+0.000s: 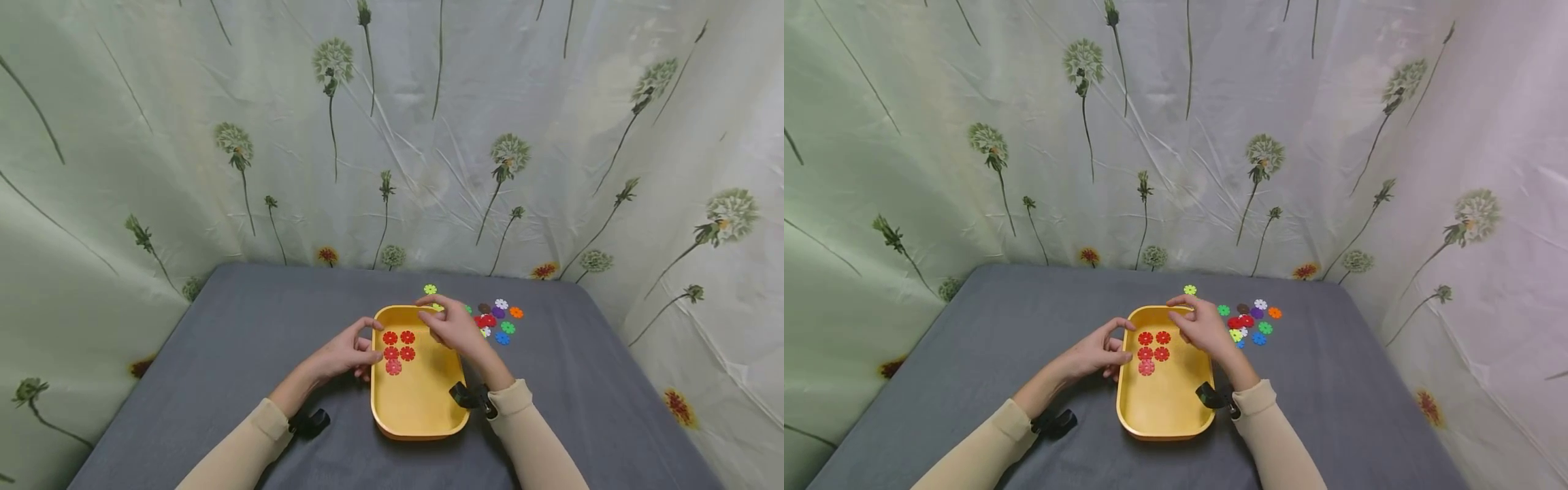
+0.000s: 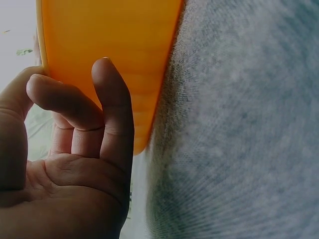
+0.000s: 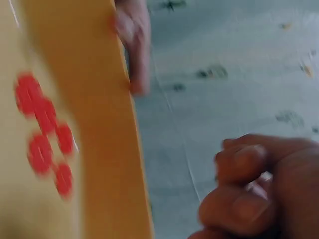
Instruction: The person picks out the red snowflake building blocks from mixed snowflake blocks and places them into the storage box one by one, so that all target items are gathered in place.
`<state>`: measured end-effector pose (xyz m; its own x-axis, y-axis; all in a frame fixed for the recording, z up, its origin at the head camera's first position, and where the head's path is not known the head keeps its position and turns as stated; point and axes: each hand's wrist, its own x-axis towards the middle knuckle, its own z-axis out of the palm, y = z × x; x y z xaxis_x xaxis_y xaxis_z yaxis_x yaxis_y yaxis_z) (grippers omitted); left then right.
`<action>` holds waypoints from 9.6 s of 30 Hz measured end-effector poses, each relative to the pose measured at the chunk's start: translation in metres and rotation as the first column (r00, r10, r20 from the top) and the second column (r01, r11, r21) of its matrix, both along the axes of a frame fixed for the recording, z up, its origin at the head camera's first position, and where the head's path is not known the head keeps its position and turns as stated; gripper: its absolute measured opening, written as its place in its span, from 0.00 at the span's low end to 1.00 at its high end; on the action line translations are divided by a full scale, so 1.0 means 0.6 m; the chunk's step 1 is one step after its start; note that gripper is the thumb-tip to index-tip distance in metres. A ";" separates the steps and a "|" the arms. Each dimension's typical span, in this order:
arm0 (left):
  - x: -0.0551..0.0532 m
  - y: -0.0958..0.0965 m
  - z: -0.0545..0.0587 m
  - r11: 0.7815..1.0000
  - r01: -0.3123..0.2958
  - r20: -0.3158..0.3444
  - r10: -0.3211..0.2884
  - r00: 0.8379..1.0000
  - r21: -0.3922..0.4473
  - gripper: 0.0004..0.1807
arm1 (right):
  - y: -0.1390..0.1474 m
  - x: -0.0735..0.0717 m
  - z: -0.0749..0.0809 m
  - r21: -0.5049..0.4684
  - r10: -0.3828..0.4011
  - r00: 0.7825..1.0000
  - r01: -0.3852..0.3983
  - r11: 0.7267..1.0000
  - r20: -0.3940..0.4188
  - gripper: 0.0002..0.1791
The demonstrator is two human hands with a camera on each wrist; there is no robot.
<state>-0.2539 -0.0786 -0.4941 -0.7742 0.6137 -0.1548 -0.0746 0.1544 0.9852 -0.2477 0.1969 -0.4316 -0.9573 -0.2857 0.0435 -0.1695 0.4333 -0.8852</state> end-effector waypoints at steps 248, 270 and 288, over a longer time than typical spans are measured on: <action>0.002 0.000 -0.004 1.000 -0.005 -0.032 0.005 0.999 0.001 0.32 | 0.053 0.031 0.058 -0.044 -0.120 0.990 0.124 0.991 0.072 0.23; 0.000 0.002 0.000 1.000 0.013 -0.002 -0.013 1.000 0.004 0.31 | -0.057 0.037 -0.030 0.087 0.152 0.977 -0.165 0.982 0.147 0.21; 0.001 0.004 0.002 1.000 0.015 -0.010 -0.015 1.000 0.008 0.31 | -0.055 0.040 -0.053 0.254 0.393 0.879 -0.458 0.852 0.271 0.14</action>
<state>-0.2531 -0.0760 -0.4929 -0.7663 0.6266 -0.1421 -0.0622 0.1478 0.9871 -0.2239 0.1640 -0.4635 -0.7162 -0.6343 -0.2912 -0.2317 0.6097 -0.7580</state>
